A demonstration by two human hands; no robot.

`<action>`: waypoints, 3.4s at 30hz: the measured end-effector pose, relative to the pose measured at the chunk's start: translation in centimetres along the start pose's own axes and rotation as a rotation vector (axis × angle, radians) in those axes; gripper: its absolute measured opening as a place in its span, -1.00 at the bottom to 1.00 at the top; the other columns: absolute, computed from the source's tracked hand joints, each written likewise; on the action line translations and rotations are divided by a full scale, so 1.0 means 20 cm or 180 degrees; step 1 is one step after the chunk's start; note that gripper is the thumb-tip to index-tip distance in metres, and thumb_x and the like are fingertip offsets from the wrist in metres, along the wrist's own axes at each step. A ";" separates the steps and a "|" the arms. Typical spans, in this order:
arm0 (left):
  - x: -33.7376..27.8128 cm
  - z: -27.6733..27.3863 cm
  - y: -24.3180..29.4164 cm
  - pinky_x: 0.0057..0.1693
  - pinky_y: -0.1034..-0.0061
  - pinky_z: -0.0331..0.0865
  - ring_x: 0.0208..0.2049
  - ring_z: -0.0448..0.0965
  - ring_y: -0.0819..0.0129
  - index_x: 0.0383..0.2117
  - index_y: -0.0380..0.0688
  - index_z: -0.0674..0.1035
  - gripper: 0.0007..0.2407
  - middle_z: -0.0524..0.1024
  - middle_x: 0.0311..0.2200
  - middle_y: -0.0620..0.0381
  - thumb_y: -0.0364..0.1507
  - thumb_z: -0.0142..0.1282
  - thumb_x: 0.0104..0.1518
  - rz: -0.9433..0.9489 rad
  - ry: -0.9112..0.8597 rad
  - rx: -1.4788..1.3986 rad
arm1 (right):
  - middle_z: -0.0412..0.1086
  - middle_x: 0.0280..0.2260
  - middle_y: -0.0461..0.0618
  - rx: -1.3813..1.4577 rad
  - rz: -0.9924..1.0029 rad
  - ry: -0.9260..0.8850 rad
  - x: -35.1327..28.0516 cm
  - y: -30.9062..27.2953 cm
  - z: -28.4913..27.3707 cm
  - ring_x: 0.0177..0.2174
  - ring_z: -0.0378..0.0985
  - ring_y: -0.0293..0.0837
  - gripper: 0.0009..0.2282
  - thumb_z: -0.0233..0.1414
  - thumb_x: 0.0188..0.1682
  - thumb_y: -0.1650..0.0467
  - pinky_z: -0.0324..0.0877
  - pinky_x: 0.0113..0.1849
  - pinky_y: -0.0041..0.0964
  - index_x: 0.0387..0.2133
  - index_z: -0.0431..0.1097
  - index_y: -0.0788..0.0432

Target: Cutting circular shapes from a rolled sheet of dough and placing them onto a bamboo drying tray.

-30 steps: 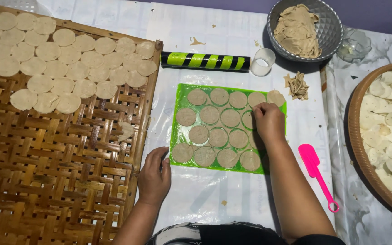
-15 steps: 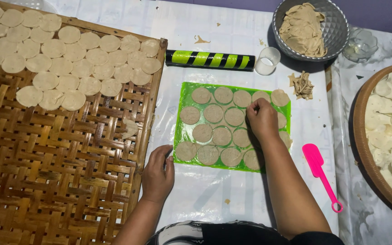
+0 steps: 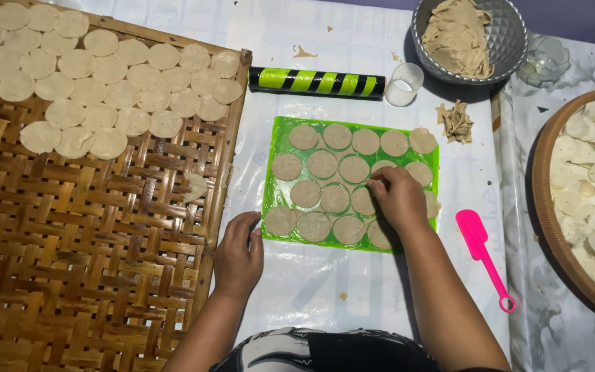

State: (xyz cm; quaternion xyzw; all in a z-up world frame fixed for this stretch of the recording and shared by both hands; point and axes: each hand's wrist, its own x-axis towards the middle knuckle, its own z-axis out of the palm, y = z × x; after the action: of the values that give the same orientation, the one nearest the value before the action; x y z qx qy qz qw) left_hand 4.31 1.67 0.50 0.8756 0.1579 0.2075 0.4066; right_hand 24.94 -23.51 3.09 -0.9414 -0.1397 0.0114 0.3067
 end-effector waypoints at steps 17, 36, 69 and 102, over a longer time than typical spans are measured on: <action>0.00 0.01 0.00 0.00 0.29 0.52 -0.04 0.63 0.04 -0.02 -0.18 0.53 -0.78 0.54 0.00 -0.06 -0.53 0.05 0.22 0.0040 0.0014 -0.0009 | 0.44 -0.31 0.10 -0.0171 -0.0099 0.0089 -0.04 0.05 -0.03 -0.26 0.53 0.14 -0.91 0.18 -0.07 0.41 0.42 -0.21 -0.03 -0.33 0.50 0.15; -0.01 0.01 -0.01 0.02 0.25 0.50 -0.03 0.60 0.00 -0.02 -0.20 0.53 -0.78 0.53 -0.01 -0.07 -0.53 0.05 0.22 0.0195 0.0069 0.0067 | 0.42 -0.35 -0.16 0.1490 0.0304 0.0495 -0.23 0.38 -0.24 -0.35 0.41 -0.38 -0.89 0.06 0.04 0.48 0.40 -0.27 -0.46 -0.20 0.44 0.24; -0.01 0.00 0.00 -0.01 0.25 0.50 -0.05 0.61 -0.02 -0.04 -0.18 0.55 -0.79 0.55 -0.02 -0.07 -0.53 0.06 0.21 0.0046 0.0035 -0.0022 | 0.44 -0.46 -0.18 0.1638 0.0590 -0.1302 -0.20 0.08 -0.03 -0.43 0.43 -0.41 -0.84 0.12 0.06 0.36 0.38 -0.36 -0.44 -0.41 0.45 0.24; -0.01 0.00 -0.02 0.03 0.25 0.50 -0.01 0.60 0.00 -0.04 -0.16 0.56 -0.79 0.54 0.01 -0.05 -0.54 0.06 0.21 0.0013 -0.0006 -0.0084 | 0.40 -0.52 -0.12 0.1107 0.0353 -0.1212 0.06 -0.06 0.06 -0.50 0.38 -0.35 -0.92 0.14 -0.04 0.45 0.33 -0.45 -0.37 -0.42 0.41 0.23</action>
State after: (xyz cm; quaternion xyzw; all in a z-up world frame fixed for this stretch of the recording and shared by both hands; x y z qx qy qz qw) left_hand 4.14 1.81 0.25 0.8707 0.1530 0.2096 0.4178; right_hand 25.73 -21.59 2.84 -0.8617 -0.1390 0.2290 0.4309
